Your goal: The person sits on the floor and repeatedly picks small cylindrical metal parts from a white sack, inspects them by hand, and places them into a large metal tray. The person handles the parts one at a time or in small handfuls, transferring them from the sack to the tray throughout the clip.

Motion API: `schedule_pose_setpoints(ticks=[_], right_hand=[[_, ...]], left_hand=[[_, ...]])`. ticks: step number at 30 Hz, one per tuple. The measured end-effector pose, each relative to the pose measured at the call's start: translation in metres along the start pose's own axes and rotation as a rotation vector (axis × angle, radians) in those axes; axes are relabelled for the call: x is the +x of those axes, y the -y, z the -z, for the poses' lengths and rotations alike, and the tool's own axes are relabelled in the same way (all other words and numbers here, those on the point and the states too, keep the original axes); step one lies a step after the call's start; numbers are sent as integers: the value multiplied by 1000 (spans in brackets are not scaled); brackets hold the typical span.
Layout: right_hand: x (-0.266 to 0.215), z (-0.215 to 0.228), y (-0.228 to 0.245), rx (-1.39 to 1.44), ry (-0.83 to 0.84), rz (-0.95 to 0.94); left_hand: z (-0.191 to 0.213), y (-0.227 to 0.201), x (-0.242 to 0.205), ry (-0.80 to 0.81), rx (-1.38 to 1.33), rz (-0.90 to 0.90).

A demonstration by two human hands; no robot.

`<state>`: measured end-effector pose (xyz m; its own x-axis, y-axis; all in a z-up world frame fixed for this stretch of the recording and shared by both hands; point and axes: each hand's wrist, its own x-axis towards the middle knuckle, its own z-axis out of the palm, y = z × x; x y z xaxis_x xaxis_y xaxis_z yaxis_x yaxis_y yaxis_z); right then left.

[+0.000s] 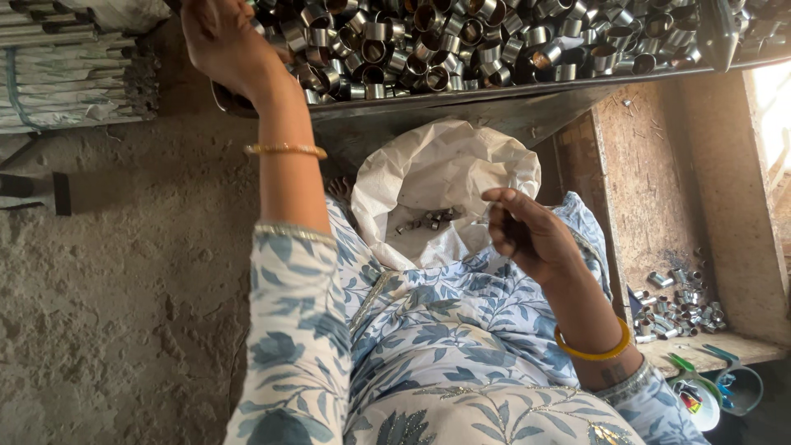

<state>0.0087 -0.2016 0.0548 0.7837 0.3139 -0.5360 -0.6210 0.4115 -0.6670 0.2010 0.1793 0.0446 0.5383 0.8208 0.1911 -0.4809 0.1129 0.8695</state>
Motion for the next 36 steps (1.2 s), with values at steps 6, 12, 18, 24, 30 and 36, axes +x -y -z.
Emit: schedule_pose_setpoints(ticks=[6,12,18,24,30,36], right_hand=[[19,-65,18,173,290,40],[37,-67,15,331,214,29],[65,-7,-48,652,469,65],[52,3,-67,497,-72,-58],[48,7,-72,417,36,-43],[43,16,-67,511,120,-48]], left_hand=[[-28,-66,-84,39,-77,319],[-21,-83,-220,613,79,358],[-4,-77,-260,872,717,-248],[0,-83,-271,1321,967,-137],[-4,-103,-267,1351,1048,-115],[-22,-110,-228,1112,910,-240]])
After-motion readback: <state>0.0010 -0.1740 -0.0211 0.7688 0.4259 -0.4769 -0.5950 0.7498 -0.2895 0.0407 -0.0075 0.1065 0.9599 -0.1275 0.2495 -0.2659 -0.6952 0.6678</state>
